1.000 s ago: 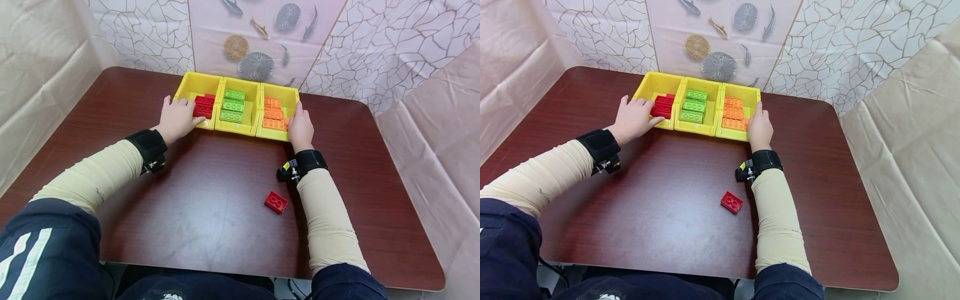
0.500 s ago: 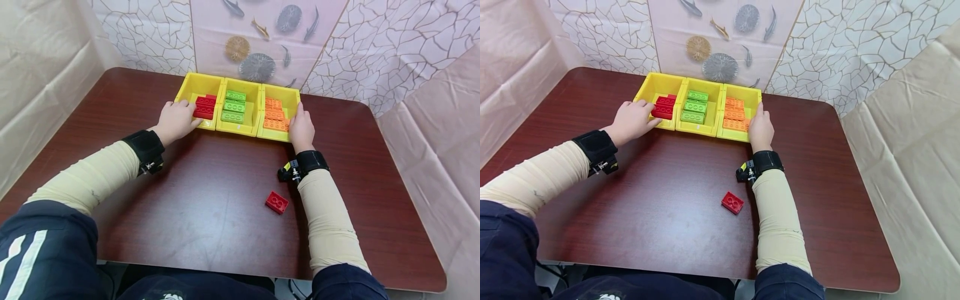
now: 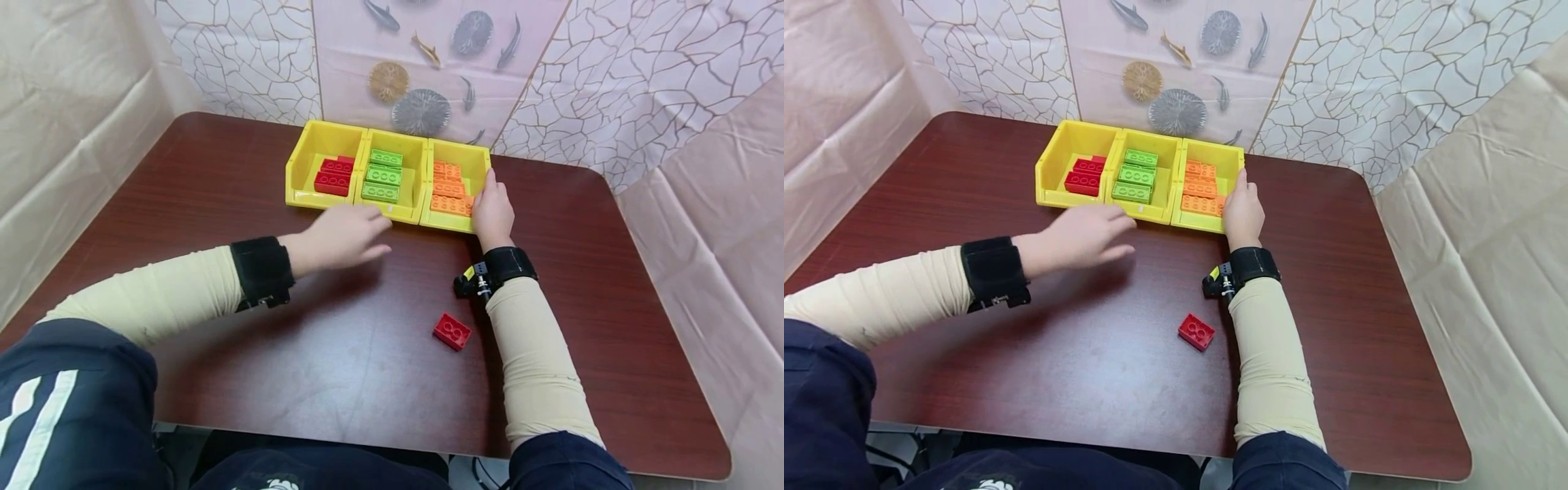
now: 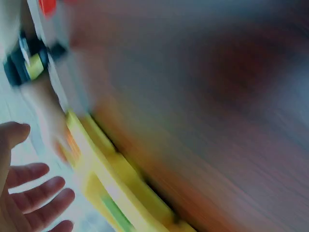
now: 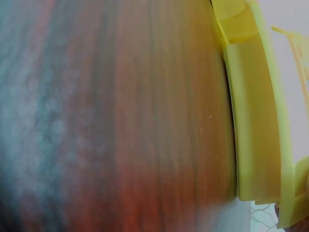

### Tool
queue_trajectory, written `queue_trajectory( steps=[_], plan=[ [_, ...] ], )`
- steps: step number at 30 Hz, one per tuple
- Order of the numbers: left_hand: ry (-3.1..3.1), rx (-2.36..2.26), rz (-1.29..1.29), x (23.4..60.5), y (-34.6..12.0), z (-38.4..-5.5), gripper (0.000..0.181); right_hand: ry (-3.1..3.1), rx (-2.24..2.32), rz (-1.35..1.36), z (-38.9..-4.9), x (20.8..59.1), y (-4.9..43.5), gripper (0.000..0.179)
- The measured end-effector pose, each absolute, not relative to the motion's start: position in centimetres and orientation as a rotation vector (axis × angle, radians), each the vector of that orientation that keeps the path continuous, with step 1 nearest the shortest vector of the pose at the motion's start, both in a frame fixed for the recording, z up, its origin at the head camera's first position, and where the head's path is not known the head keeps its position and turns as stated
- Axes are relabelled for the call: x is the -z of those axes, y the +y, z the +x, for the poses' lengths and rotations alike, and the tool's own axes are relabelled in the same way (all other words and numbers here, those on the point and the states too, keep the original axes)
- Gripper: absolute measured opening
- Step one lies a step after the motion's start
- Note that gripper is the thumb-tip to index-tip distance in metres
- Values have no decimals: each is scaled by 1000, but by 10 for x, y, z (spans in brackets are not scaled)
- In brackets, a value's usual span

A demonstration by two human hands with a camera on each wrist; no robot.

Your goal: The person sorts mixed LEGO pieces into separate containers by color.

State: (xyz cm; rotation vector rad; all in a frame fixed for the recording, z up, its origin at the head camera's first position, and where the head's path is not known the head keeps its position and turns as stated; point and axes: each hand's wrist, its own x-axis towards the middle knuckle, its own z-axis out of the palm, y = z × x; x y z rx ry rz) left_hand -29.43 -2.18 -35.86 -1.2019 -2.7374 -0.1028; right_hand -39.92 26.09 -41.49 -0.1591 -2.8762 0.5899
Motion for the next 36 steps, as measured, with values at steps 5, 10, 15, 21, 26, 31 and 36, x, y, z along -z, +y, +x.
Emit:
queue_trajectory(
  steps=[5, 10, 15, 21, 26, 31, 36],
  plan=[
    [-2587, 10, -1570, 359, 16, -267, 43, -2872, -597, -152, -398, 411, 259, 52],
    [-2479, -97, -1850, 365, 47, -240, 42, -2872, -596, -149, -397, 410, 258, 52],
    [-2434, -165, -1971, 373, 66, -227, 45, -2868, -601, -150, -395, 411, 256, 52],
    [-2424, -189, -1970, 378, 77, -225, 44, -2865, -604, -170, -394, 410, 255, 52],
    [-2417, -154, -1898, 382, 83, -226, 39, -2860, -594, -156, -396, 412, 258, 52],
    [-2418, -169, -1850, 385, 85, -227, 31, -2870, -599, -142, -397, 414, 260, 52],
    [-2449, -152, -1826, 385, 78, -231, 25, -2875, -614, -153, -396, 414, 260, 52]
  ],
)
